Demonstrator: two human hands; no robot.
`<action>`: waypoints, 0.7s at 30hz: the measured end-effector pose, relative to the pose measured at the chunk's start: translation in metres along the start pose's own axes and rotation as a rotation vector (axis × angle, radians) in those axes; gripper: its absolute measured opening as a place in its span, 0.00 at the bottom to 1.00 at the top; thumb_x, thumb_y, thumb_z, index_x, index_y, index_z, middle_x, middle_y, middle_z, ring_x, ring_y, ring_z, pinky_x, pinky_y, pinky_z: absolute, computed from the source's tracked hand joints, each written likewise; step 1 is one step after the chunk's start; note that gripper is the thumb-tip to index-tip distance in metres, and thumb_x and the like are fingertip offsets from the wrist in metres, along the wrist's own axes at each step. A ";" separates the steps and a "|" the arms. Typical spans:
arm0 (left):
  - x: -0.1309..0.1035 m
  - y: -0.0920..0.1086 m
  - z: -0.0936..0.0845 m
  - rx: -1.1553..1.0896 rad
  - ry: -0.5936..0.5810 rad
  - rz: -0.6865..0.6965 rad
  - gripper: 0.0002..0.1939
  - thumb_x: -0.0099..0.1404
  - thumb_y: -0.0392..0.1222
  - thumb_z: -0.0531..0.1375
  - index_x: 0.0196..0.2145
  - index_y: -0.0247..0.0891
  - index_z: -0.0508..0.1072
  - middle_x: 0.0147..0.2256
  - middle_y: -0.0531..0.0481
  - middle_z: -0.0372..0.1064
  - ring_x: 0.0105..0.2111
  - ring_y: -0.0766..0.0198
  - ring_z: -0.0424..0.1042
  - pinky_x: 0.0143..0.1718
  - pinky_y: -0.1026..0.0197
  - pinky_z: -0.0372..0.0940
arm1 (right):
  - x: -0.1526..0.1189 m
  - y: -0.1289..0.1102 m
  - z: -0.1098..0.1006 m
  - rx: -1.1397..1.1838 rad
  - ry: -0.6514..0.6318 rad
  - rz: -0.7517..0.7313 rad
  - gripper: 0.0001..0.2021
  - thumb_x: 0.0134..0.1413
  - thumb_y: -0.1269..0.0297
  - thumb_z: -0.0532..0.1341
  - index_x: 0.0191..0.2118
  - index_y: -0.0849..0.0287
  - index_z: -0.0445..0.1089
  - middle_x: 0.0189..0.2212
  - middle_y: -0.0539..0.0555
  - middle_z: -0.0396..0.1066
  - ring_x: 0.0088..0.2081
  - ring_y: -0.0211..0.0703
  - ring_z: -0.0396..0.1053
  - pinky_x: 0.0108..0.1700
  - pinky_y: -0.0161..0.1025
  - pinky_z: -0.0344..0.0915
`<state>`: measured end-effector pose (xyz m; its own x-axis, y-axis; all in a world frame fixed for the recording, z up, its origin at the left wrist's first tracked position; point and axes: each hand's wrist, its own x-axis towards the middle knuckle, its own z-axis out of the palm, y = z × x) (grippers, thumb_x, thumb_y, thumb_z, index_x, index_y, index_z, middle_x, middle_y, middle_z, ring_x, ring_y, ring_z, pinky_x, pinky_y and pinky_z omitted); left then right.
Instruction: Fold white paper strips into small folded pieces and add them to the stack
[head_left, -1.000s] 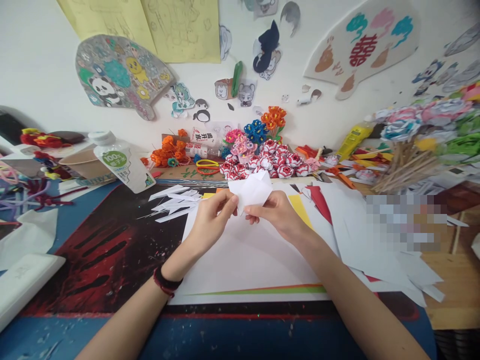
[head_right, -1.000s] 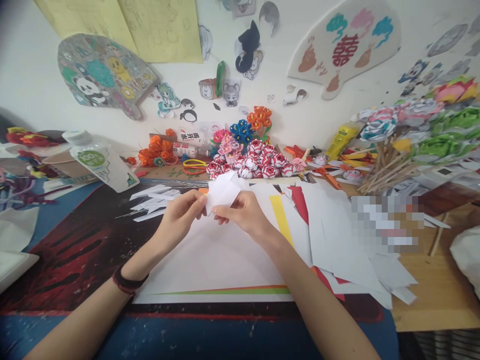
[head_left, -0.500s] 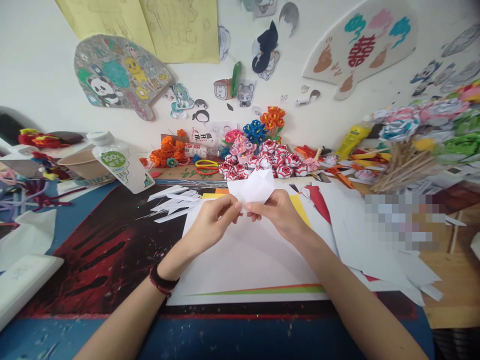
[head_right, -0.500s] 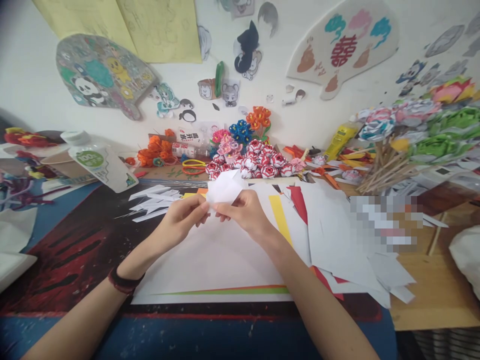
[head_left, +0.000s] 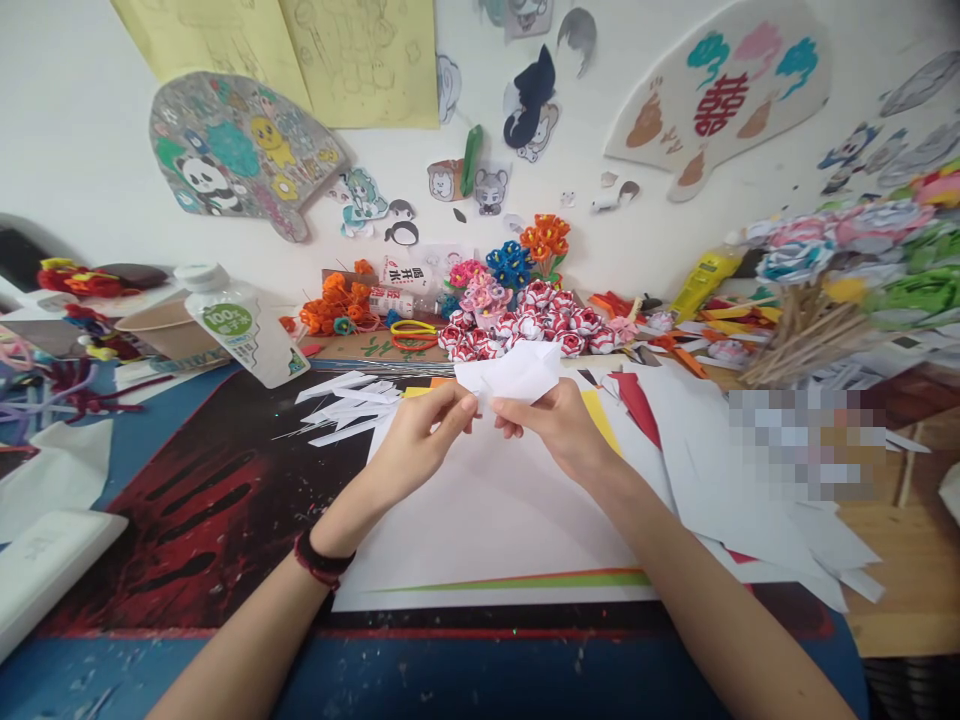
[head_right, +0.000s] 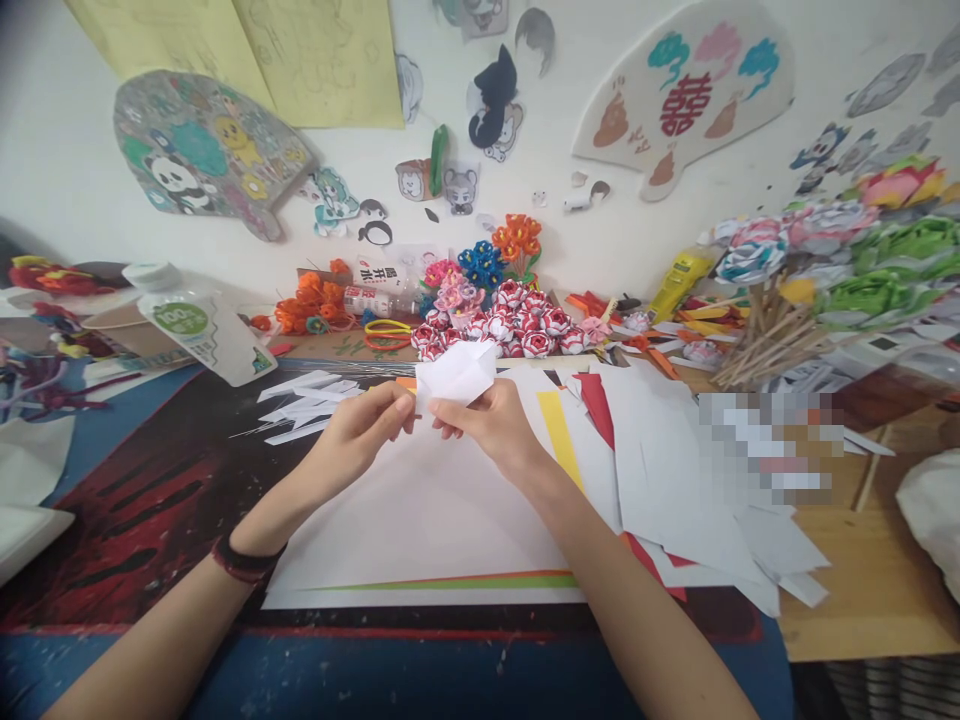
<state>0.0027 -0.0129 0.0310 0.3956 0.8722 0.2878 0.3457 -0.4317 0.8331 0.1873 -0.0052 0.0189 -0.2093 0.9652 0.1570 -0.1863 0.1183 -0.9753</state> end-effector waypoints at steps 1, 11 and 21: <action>0.000 -0.001 0.001 0.004 0.014 0.012 0.13 0.70 0.46 0.52 0.32 0.36 0.67 0.28 0.53 0.64 0.28 0.69 0.62 0.30 0.65 0.56 | 0.000 0.001 0.000 -0.001 -0.010 0.009 0.10 0.45 0.62 0.70 0.30 0.64 0.75 0.22 0.53 0.72 0.23 0.37 0.68 0.26 0.35 0.65; 0.007 -0.021 -0.026 0.179 -0.077 -0.067 0.14 0.66 0.47 0.56 0.27 0.35 0.67 0.23 0.54 0.64 0.24 0.69 0.60 0.26 0.66 0.55 | 0.013 0.003 -0.021 -0.075 0.062 0.014 0.19 0.48 0.52 0.67 0.41 0.62 0.75 0.40 0.58 0.75 0.38 0.42 0.71 0.36 0.36 0.68; 0.011 -0.043 -0.016 0.264 -0.075 -0.085 0.10 0.62 0.45 0.58 0.28 0.36 0.70 0.24 0.55 0.66 0.25 0.69 0.62 0.28 0.66 0.56 | 0.021 0.039 -0.033 -0.443 0.163 0.028 0.16 0.45 0.53 0.67 0.31 0.64 0.78 0.27 0.58 0.76 0.24 0.40 0.68 0.27 0.37 0.64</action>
<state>-0.0214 0.0188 0.0053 0.4140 0.8926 0.1784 0.5864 -0.4114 0.6978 0.2070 0.0279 -0.0212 -0.0479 0.9892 0.1383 0.2521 0.1459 -0.9566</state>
